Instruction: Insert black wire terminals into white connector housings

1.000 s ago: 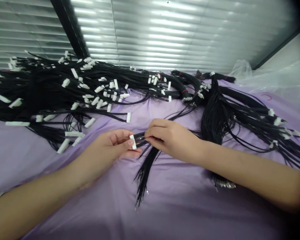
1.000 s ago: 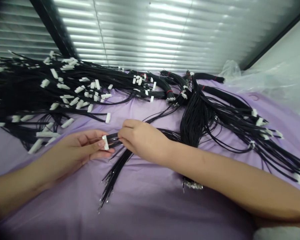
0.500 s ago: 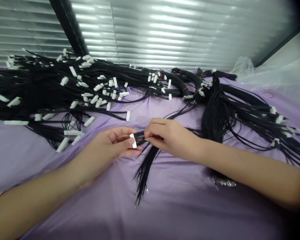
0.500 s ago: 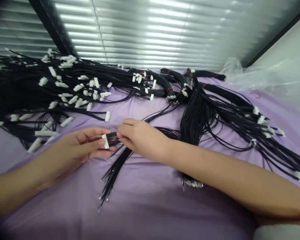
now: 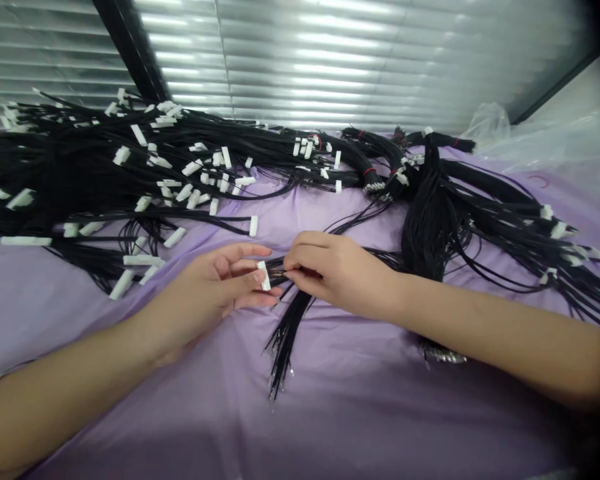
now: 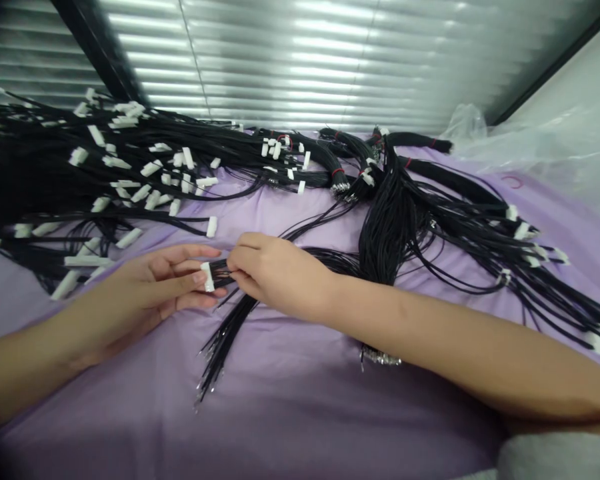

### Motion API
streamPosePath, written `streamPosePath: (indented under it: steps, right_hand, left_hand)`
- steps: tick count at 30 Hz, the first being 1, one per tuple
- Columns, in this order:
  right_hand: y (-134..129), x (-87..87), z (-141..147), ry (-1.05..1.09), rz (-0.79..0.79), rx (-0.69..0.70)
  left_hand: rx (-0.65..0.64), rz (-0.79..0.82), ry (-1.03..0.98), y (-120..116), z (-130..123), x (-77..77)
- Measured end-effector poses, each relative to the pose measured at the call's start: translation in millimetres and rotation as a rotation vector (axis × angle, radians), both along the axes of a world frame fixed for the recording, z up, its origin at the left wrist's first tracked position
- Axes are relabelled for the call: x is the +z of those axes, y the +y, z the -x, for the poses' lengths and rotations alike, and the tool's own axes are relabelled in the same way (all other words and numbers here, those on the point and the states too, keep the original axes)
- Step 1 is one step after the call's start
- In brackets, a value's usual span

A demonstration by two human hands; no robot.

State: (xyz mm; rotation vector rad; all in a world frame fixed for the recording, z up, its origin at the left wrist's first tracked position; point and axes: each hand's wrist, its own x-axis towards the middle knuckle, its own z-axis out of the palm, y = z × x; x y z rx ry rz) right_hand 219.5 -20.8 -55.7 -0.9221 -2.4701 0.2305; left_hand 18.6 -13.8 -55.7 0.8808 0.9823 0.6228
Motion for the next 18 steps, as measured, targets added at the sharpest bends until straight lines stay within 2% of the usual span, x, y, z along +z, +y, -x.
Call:
streamPosePath:
  steps: [5,13,16,18]
  right_hand:
    - [-1.9,2.5,2.5,-0.065,0.002,-0.031]
    - [-2.1,0.5,5.1,-0.254,-0.045,-0.021]
    - [-0.6,0.5,5.1,-0.207,-0.037,-0.006]
    - [-0.2,8.5,2.0,-0.060,-0.009,-0.046]
  left_hand:
    - [0.043,0.026,-0.003,1.1,-2.7,2.6]
    - [-0.004,-0.038,0.063,0.2,-2.1,0.2]
    - [-0.028,-0.059,0.070,-0.6,-2.6,0.0]
    - [-0.023,-0.070,0.065,-1.3,-2.5,-0.1]
